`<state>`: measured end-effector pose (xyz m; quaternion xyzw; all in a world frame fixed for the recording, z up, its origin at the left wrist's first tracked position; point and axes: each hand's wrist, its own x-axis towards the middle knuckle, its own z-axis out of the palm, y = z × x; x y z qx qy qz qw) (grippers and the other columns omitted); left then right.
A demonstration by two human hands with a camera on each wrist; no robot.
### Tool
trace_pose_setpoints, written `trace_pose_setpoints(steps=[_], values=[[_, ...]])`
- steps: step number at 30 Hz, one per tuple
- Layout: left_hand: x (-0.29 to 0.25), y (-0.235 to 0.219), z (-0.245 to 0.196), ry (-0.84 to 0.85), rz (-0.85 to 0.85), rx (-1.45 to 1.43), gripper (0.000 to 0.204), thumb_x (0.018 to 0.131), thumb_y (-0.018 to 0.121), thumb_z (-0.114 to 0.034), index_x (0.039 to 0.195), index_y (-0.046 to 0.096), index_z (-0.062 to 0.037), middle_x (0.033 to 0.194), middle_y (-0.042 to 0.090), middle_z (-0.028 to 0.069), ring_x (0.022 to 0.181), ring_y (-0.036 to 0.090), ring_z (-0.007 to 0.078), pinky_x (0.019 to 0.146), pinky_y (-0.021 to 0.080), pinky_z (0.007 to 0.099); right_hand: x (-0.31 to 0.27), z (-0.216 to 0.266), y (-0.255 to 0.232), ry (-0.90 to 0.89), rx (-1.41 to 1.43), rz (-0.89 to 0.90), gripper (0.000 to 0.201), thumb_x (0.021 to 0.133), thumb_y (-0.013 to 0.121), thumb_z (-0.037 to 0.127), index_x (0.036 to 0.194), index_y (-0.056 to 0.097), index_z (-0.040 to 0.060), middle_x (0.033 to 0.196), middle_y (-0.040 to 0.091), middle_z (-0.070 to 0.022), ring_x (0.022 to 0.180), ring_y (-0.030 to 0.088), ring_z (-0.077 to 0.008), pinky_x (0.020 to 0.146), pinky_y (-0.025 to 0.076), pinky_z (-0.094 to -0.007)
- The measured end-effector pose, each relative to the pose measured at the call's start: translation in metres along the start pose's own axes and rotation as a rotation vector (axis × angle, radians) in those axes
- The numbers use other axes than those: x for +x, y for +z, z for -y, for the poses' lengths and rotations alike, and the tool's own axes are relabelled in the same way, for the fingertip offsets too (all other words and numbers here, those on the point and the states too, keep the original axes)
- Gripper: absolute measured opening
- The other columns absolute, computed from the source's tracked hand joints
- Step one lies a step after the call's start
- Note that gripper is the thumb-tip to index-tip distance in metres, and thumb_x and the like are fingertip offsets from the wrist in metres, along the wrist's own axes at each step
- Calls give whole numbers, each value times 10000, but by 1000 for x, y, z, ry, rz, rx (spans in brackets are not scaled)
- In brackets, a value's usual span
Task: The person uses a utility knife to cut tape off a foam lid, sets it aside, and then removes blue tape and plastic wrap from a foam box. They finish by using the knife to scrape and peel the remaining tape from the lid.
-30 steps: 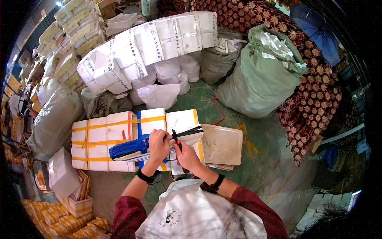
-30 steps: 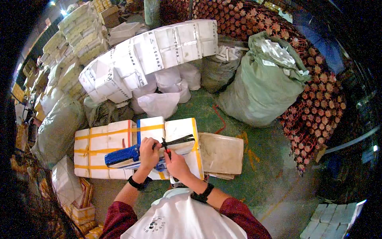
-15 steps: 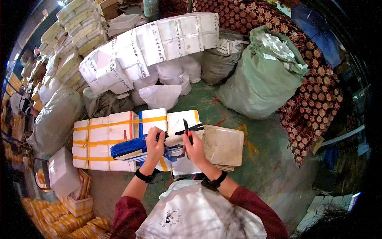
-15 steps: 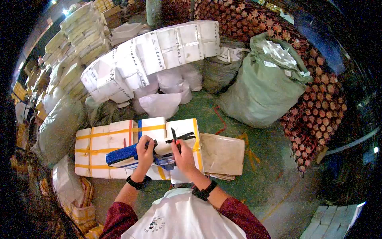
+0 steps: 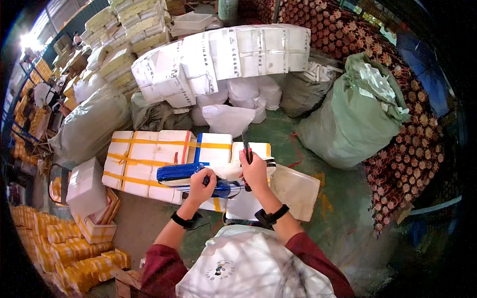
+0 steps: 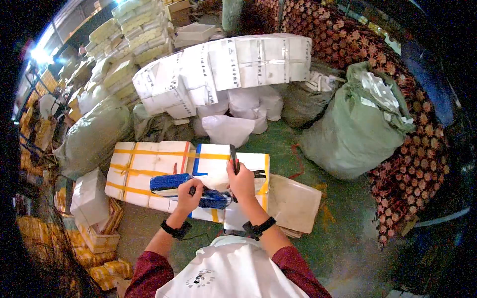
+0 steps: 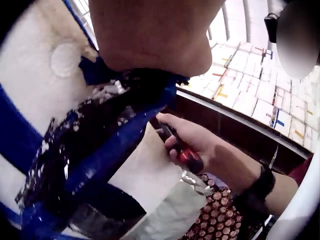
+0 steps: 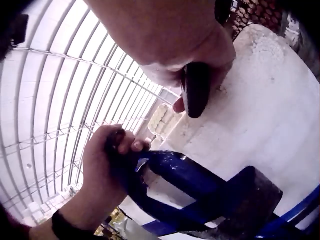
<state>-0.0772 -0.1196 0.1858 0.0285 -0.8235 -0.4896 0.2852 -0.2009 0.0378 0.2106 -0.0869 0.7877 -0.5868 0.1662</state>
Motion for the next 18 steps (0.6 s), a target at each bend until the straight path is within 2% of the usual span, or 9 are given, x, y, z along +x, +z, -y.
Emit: trace_pose_setpoints(steps=[1, 2, 4, 9, 12, 13, 16, 17, 18], values=[[-7, -1, 0, 59, -30, 29, 134, 816, 636, 41, 760, 523, -5, 707, 576, 133, 609, 568, 280, 578, 463, 346, 0, -1, 4, -24, 42, -17, 408, 999, 607, 344, 851, 590, -37, 590, 616, -84, 440, 644, -189, 385, 487, -306], [-13, -3, 1, 120, -59, 55, 146, 802, 641, 55, 756, 517, -8, 714, 569, 136, 616, 562, 292, 583, 466, 351, 1, -3, 7, -25, 40, -36, 409, 1000, 605, 344, 847, 590, -35, 590, 617, -85, 438, 644, -190, 385, 487, -307], [-28, -6, 3, 263, 14, 174, 228, 751, 684, 95, 722, 492, -23, 714, 517, 128, 689, 563, 337, 620, 473, 392, 4, -5, 7, -25, 31, -79, 411, 1002, 601, 346, 839, 588, -31, 590, 620, -89, 436, 643, -190, 384, 488, -310], [-76, -2, 8, 362, 75, 325, 295, 722, 807, -18, 714, 513, -46, 759, 544, 113, 823, 594, 336, 739, 513, 421, 3, 0, 6, 3, -16, -61, 395, 1005, 589, 340, 890, 623, -36, 590, 635, -96, 457, 655, -199, 435, 514, -316], [-102, -22, 18, 306, 180, 412, 297, 715, 832, -91, 721, 538, -51, 811, 580, 113, 879, 609, 337, 791, 521, 423, 12, -14, 7, -85, -97, -157, 399, 1005, 590, 344, 904, 634, -39, 586, 632, -102, 465, 658, -201, 442, 508, -325], [-113, -30, 31, 313, 242, 473, 292, 726, 830, -159, 738, 562, -44, 853, 605, 124, 917, 611, 349, 840, 512, 438, 11, -4, 2, -32, 3, -99, 408, 1003, 592, 351, 890, 628, -40, 579, 625, -106, 468, 657, -203, 447, 504, -335], [-126, -43, 39, 157, 237, 403, 296, 734, 812, -169, 732, 546, -39, 823, 577, 150, 888, 586, 385, 841, 503, 460, 8, -9, 20, -84, -31, -52, 379, 1003, 600, 340, 907, 615, -26, 587, 607, -61, 432, 616, -158, 387, 466, -296], [-126, -44, 39, 42, 213, 385, 362, 855, 728, -339, 737, 554, -45, 866, 619, 152, 877, 605, 356, 862, 490, 450, 9, -8, 23, -76, -9, -61, 379, 1007, 595, 337, 902, 611, -27, 580, 603, -56, 428, 615, -157, 395, 473, -296], [-123, -41, 41, -89, 77, 81, 369, 888, 684, -376, 784, 567, -41, 889, 627, 154, 891, 616, 352, 889, 490, 459, 13, -7, 25, -83, -12, -65, 377, 1007, 595, 335, 904, 611, -27, 582, 603, -56, 424, 613, -158, 392, 472, -296]])
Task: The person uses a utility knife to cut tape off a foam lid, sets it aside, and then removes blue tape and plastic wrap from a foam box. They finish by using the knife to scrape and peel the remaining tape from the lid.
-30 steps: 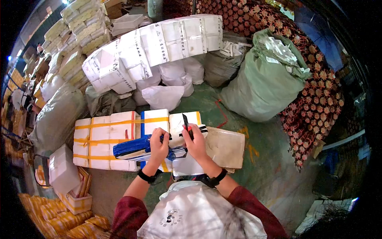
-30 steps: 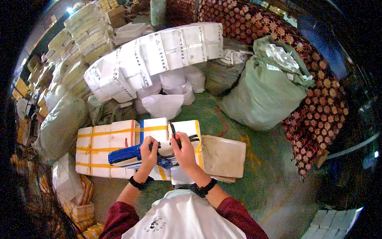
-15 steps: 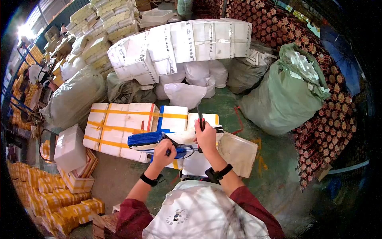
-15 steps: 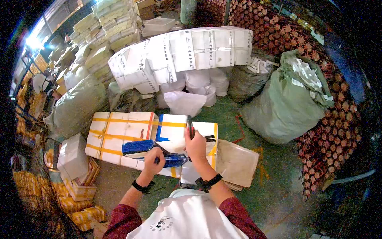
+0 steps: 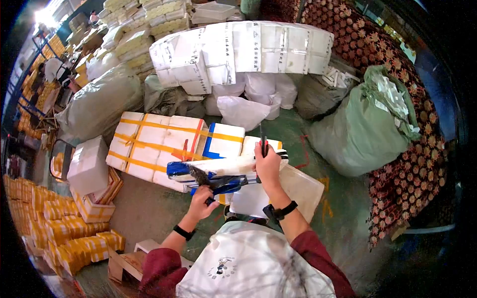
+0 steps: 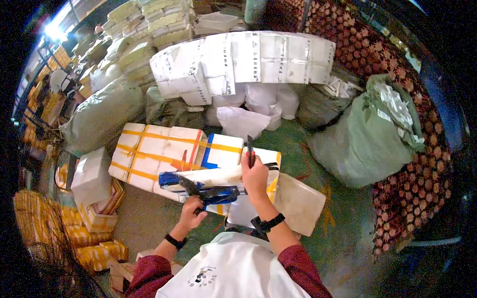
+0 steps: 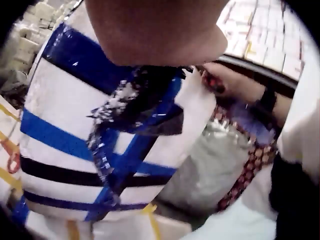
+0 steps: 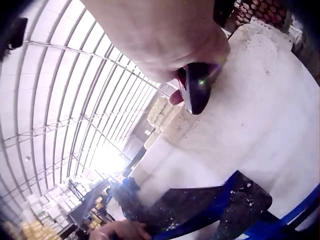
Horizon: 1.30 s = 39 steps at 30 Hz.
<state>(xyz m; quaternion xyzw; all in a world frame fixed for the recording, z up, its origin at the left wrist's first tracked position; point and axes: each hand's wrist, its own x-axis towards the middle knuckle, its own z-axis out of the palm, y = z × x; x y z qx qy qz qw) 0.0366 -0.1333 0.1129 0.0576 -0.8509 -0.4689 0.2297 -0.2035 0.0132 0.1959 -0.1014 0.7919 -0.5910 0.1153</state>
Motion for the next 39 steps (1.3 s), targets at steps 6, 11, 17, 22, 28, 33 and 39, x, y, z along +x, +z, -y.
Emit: trace_pose_setpoints(steps=[6, 11, 17, 22, 28, 33, 39], values=[[34, -8, -67, -530, -687, -1294, 551, 1045, 362, -556, 1135, 522, -36, 915, 643, 135, 840, 661, 304, 901, 524, 464, 5, 0, -13, 45, 23, -26, 372, 1007, 593, 335, 918, 607, -25, 619, 599, -53, 430, 617, -159, 403, 484, -292], [-38, -33, 23, -734, -715, -573, 410, 1046, 494, -408, 969, 611, -23, 840, 631, 56, 709, 612, 164, 645, 527, 343, -4, 6, -11, 25, -26, 7, 344, 996, 610, 324, 944, 618, -16, 629, 646, -84, 451, 641, -180, 426, 497, -315], [67, -22, -61, -602, -402, 166, 444, 893, 733, -378, 938, 632, 52, 753, 662, 145, 730, 656, 298, 686, 508, 386, -13, -2, -10, -39, -71, 7, 344, 992, 614, 326, 936, 621, -13, 622, 644, -96, 464, 652, -204, 448, 511, -333], [85, 1, -68, -614, -323, 168, 336, 938, 699, -266, 857, 655, 57, 780, 707, 128, 694, 663, 257, 661, 504, 372, -7, -28, -15, -139, -179, -25, 342, 1010, 591, 325, 946, 613, -10, 637, 620, -60, 435, 616, -162, 427, 479, -300], [52, -11, -7, -445, -101, -675, 167, 954, 650, -63, 1088, 695, 27, 1046, 724, 28, 949, 640, 106, 866, 508, 283, 12, -6, -21, 6, 32, -118, 334, 1004, 600, 335, 942, 610, 7, 629, 604, -45, 421, 595, -148, 403, 472, -291], [42, -33, 6, -479, -84, -616, 182, 953, 613, -1, 1115, 693, 18, 1061, 720, 30, 956, 642, 105, 863, 512, 284, 13, -3, -4, -59, -38, -41, 344, 999, 605, 350, 939, 612, 12, 625, 608, -38, 426, 603, -144, 390, 461, -289], [45, -11, 8, -463, -213, -442, 180, 1002, 592, -103, 1110, 614, 39, 995, 663, 26, 850, 570, 111, 783, 484, 292, -36, 35, 15, 101, 181, 222, 376, 992, 622, 365, 998, 623, -11, 677, 611, -33, 493, 641, -144, 414, 472, -278]])
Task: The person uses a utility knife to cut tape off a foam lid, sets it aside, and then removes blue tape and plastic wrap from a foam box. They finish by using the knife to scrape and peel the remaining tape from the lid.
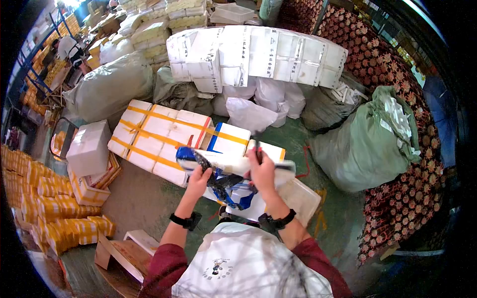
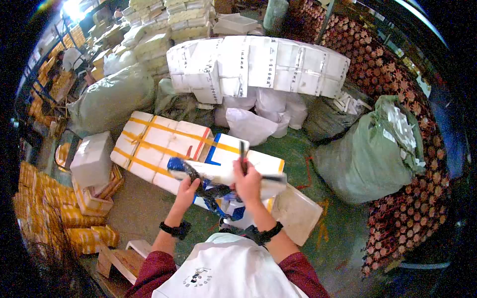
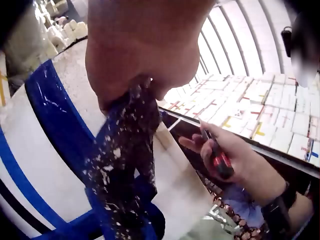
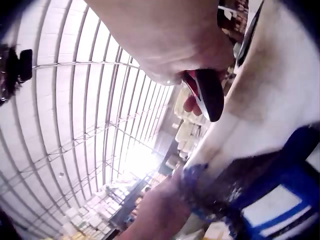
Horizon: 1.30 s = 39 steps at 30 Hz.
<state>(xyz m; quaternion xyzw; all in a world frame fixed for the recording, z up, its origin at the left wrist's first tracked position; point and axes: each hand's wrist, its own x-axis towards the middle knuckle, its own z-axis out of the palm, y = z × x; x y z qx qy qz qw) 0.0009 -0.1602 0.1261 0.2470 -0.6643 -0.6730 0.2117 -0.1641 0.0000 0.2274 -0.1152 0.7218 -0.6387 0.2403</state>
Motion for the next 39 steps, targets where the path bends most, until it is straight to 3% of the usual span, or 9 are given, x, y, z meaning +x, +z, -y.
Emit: trace_pose_setpoints(steps=[6, 12, 15, 19, 23, 26, 29, 33, 39], values=[[-1, 33, -34, 71, -179, 398, 432, 874, 771, -223, 1132, 545, 41, 1055, 693, 221, 999, 681, 323, 826, 526, 419, 1, -44, 38, -363, -331, 117, 312, 924, 723, 257, 1007, 634, -31, 675, 641, -72, 507, 655, -154, 478, 516, -289], [8, 14, -26, 73, -97, 532, 303, 902, 711, -211, 1009, 619, 58, 922, 688, 283, 927, 661, 453, 751, 518, 458, -1, -20, 32, -265, -156, 38, 283, 926, 710, 246, 936, 622, -22, 623, 626, -54, 498, 664, -155, 461, 506, -289], [15, 1, -10, 148, 50, 532, 305, 908, 693, -201, 1040, 649, 70, 919, 699, 262, 862, 695, 388, 738, 518, 430, 3, -14, 32, -241, -147, 30, 280, 932, 702, 249, 933, 621, -19, 627, 630, -61, 490, 659, -164, 455, 504, -292], [5, 8, 13, -107, -43, 78, 316, 938, 682, -239, 1048, 679, 58, 904, 692, 50, 813, 595, 136, 749, 486, 324, 4, -9, 33, -184, -172, 17, 281, 932, 701, 257, 912, 620, -11, 633, 637, -93, 501, 656, -207, 492, 515, -332], [-14, -2, 13, -122, -87, 72, 293, 949, 679, -236, 1055, 657, 37, 879, 668, 21, 857, 594, 99, 764, 487, 270, 14, -34, 37, -357, -268, -33, 292, 919, 705, 265, 906, 626, -15, 622, 629, -119, 518, 651, -254, 535, 510, -371], [-23, -18, 27, -29, -124, -194, 297, 951, 675, -228, 1060, 637, 45, 892, 679, 35, 830, 628, 112, 728, 507, 282, 20, -24, 25, -212, -269, 52, 350, 922, 701, 305, 971, 640, -37, 603, 627, -103, 499, 654, -232, 514, 519, -357], [-15, -22, -24, -83, -218, 142, 323, 966, 650, -261, 1026, 645, 56, 846, 680, 55, 776, 650, 129, 672, 518, 301, 9, -6, 22, -72, -253, 200, 404, 925, 699, 343, 1000, 635, -49, 620, 647, -99, 485, 665, -194, 476, 527, -328], [3, 4, -81, -196, -312, 893, 577, 928, 654, -498, 785, 610, 60, 670, 636, 193, 645, 648, 348, 638, 512, 431, -1, -11, 34, -60, -239, 250, 378, 914, 723, 312, 1003, 624, -42, 635, 634, -67, 473, 652, -165, 441, 498, -294], [2, 16, -74, -161, -591, 860, 567, 891, 686, -526, 716, 586, 4, 678, 636, 207, 667, 624, 413, 612, 462, 488, -24, -33, 22, -133, -472, 337, 451, 853, 781, 241, 1148, 584, -38, 780, 695, -114, 527, 677, -172, 490, 533, -300]])
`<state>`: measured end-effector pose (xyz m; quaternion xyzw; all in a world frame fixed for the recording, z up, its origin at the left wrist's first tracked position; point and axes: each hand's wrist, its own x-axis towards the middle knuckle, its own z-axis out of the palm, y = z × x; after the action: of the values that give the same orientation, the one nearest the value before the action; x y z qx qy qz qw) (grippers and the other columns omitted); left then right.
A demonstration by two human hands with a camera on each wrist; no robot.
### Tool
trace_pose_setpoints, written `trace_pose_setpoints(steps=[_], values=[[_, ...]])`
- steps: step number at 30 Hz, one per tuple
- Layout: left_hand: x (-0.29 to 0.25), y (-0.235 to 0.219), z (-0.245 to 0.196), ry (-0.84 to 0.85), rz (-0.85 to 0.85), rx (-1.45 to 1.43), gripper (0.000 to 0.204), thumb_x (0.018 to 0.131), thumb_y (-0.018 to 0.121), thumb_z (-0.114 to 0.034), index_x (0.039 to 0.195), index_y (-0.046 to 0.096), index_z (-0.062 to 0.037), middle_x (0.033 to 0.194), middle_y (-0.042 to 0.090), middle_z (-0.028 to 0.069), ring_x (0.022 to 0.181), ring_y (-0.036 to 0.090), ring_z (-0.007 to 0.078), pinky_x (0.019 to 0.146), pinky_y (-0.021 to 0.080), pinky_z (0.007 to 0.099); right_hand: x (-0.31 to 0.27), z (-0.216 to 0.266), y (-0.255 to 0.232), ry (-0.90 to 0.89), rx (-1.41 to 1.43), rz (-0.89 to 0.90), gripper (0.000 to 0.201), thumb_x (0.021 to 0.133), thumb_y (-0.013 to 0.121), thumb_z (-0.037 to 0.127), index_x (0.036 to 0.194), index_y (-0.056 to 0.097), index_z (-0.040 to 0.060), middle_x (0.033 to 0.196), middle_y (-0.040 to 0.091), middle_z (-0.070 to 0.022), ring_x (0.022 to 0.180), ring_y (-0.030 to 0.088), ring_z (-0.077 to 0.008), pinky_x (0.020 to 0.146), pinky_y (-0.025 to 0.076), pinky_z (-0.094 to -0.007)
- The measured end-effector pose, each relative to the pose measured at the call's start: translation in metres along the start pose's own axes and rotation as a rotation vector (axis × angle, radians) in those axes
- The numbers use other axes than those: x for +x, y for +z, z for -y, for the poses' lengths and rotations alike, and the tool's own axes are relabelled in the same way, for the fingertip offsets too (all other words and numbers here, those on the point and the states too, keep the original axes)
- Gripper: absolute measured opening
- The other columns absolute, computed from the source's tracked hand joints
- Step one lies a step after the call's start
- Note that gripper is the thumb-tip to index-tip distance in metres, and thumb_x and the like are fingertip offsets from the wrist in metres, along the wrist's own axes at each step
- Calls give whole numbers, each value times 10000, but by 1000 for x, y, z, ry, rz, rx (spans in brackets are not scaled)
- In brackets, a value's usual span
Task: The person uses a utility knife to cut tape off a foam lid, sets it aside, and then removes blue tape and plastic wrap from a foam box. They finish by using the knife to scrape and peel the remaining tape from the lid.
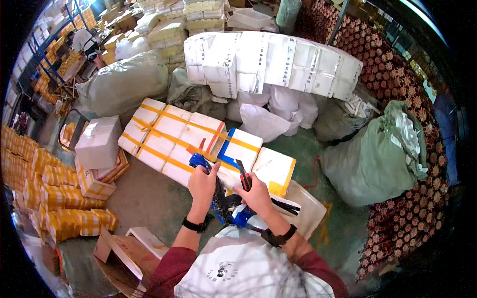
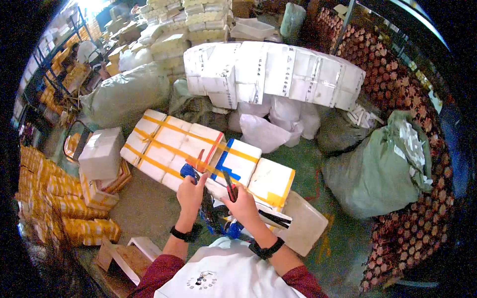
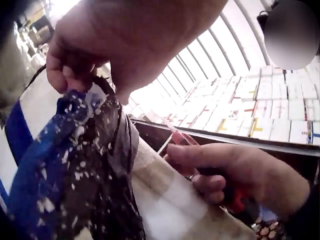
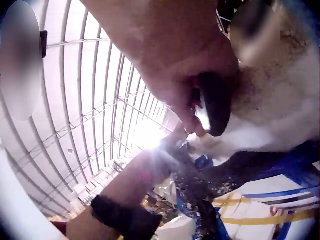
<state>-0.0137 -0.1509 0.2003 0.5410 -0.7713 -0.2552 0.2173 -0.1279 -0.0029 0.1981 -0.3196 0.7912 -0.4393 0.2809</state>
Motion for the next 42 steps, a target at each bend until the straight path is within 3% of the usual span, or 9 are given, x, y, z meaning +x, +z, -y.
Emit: trace_pose_setpoints(steps=[8, 9, 13, 17, 23, 28, 32, 36, 42], values=[[9, -3, 25, 226, 232, -352, 420, 995, 607, -253, 662, 538, -5, 561, 528, 86, 567, 595, 238, 519, 397, 426, -4, 25, -16, 165, -81, 174, 442, 764, 832, 146, 1102, 604, -26, 747, 674, -110, 512, 668, -174, 468, 526, -323], [15, 9, 54, 140, 355, -696, 363, 1001, 589, -178, 673, 571, -23, 608, 564, 9, 573, 544, 132, 514, 377, 350, -8, 27, -31, 175, 6, 67, 387, 736, 847, 122, 1003, 603, -17, 692, 627, -72, 471, 626, -162, 441, 499, -323], [-4, 8, 46, -119, 630, -1407, 254, 979, 580, -91, 754, 658, -5, 774, 682, 21, 692, 590, 76, 623, 446, 242, -15, 22, -48, 305, 130, 52, 381, 724, 862, 146, 930, 576, 0, 653, 590, -55, 458, 589, -159, 440, 470, -328], [9, -4, 82, 47, 792, -1050, 237, 958, 647, -159, 785, 641, 2, 748, 662, 48, 670, 615, 143, 627, 490, 305, -32, 10, -53, 314, 101, 104, 395, 719, 861, 194, 915, 577, 2, 662, 587, -72, 471, 587, -180, 478, 485, -342], [-39, -27, 75, 79, 556, -796, 360, 927, 671, -67, 655, 434, -74, 679, 375, -96, 650, 353, 35, 560, 296, 252, -77, -4, -56, 73, -116, -13, 380, 756, 841, 200, 981, 609, 0, 743, 683, -163, 478, 622, -221, 511, 517, -348], [-81, -52, 44, -94, 679, -664, 191, 970, 654, -154, 861, 580, -16, 692, 535, -49, 680, 465, 38, 608, 394, 228, -104, -6, -85, 455, 72, 166, 357, 797, 828, 199, 985, 597, 2, 658, 638, -104, 483, 629, -180, 485, 503, -335], [-77, -55, 9, 577, 28, -48, 178, 894, 713, -134, 977, 629, 0, 760, 638, 88, 772, 614, 249, 846, 475, 392, -115, -18, -79, 447, 60, 226, 345, 805, 817, 200, 977, 595, -1, 640, 625, -96, 487, 629, -185, 484, 492, -338], [-75, -30, 28, 527, 828, -181, 125, 858, 710, -107, 919, 705, 2, 837, 678, 125, 847, 625, 330, 881, 462, 419, -121, -22, -75, 442, -3, 294, 333, 801, 803, 224, 962, 604, 11, 672, 640, -134, 542, 651, -244, 549, 506, -374], [-70, -36, 17, 611, 1009, -199, 110, 845, 726, -124, 877, 722, -19, 858, 690, 149, 855, 635, 324, 768, 502, 401, -125, -32, -71, 314, -135, 340, 358, 775, 789, 272, 970, 628, 18, 835, 680, -235, 853, 663, -435, 734, 518, -491]])
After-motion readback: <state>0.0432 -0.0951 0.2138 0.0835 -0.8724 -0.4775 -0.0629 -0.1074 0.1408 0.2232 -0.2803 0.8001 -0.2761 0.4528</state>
